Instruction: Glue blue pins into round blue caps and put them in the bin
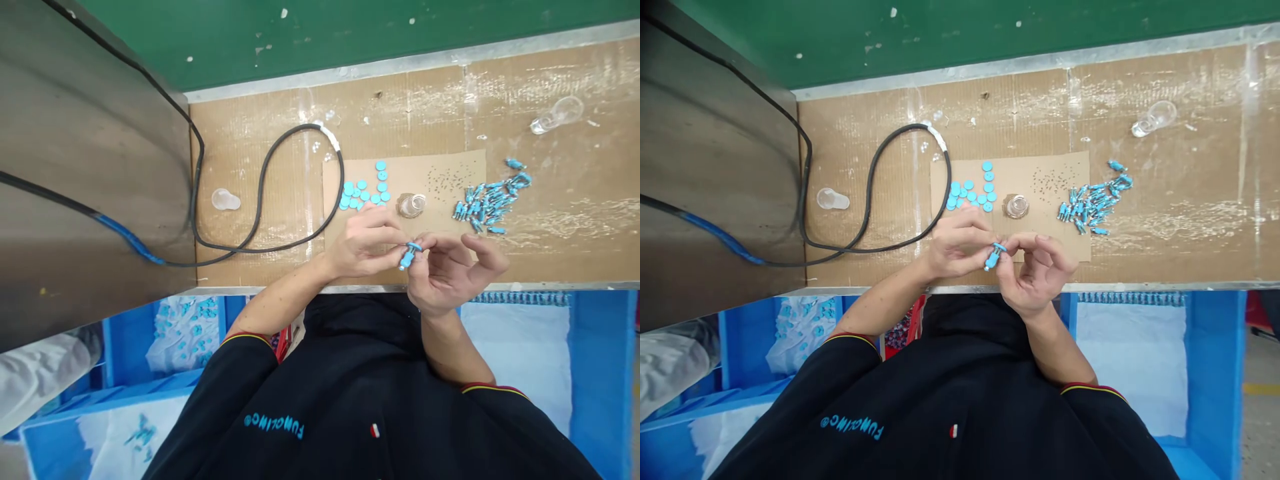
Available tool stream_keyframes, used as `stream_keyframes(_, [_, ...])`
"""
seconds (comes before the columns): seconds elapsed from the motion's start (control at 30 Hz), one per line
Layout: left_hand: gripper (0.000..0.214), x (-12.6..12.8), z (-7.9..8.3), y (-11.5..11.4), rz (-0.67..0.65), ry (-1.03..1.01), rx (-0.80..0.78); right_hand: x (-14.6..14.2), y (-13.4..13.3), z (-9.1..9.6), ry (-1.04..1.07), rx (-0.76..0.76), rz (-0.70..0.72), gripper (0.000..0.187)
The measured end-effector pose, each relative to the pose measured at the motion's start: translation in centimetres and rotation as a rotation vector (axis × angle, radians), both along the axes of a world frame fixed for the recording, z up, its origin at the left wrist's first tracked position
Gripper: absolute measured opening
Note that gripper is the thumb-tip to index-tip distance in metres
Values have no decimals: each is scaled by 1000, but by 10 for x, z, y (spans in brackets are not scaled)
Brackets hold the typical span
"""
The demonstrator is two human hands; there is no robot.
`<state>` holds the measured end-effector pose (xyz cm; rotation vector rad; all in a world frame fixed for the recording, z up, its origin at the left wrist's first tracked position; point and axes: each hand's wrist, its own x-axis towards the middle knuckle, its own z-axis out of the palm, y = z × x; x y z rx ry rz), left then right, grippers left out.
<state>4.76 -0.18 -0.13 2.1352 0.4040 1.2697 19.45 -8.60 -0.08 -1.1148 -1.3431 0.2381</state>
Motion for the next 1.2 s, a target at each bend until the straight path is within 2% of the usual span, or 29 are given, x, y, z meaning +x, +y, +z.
stream_keyframes(0.2, [9,6,4,-1,14,-134,71,-3,1,4,3,31,52,35])
stream_keyframes(0.3, [12,6,0,-3,40,-71,90,-2,1,3,-12,18,63,29])
stream_keyframes(0.5, [34,-1,-4,-2,69,154,77,-1,0,-3,-9,-30,66,28])
stream_keyframes(0.73, [13,0,8,-1,18,-36,94,-1,-1,4,36,-66,171,32])
stream_keyframes(0.9, [19,-2,9,-7,80,0,63,-12,-1,6,83,-64,181,20])
stream_keyframes(1.0, [17,-1,8,-6,89,-66,76,-14,-1,6,121,-52,215,22])
stream_keyframes(1.1, [7,2,5,-5,51,-168,50,-18,0,6,193,-113,203,16])
stream_keyframes(1.2, [8,3,2,-6,50,-147,36,-20,-1,10,280,-204,188,27])
